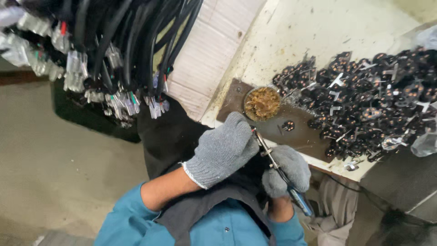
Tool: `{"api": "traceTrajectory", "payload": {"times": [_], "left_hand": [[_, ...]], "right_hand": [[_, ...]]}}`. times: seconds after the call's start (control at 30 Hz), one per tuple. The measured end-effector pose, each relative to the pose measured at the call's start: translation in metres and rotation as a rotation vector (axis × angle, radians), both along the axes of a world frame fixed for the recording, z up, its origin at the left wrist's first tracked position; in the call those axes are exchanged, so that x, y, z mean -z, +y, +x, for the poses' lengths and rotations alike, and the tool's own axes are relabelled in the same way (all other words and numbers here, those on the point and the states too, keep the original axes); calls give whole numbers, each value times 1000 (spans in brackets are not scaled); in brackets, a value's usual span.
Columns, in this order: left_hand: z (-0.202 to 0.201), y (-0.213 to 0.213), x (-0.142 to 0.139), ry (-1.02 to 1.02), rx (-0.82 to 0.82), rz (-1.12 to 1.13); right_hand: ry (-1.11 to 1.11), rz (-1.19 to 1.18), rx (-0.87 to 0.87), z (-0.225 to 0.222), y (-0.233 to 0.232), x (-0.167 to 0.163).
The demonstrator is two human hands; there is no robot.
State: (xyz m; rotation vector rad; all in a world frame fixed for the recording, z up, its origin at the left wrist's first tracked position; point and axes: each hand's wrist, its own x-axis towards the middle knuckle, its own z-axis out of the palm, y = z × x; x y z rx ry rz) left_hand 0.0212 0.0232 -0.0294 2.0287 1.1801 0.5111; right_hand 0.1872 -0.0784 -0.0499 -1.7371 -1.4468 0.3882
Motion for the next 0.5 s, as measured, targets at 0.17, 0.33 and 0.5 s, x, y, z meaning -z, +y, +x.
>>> {"api": "traceTrajectory", "payload": {"times": [0.17,0.33,0.5], "left_hand": [[1,6,-6,-9,-29,53],[0,2,2,-80,-31,51],[-1,2,-2,-60,-35,47]], "right_hand": [[219,40,32,4,5,1],[377,98,224,5,-19,12],[256,255,565,15,-10,0]]}}
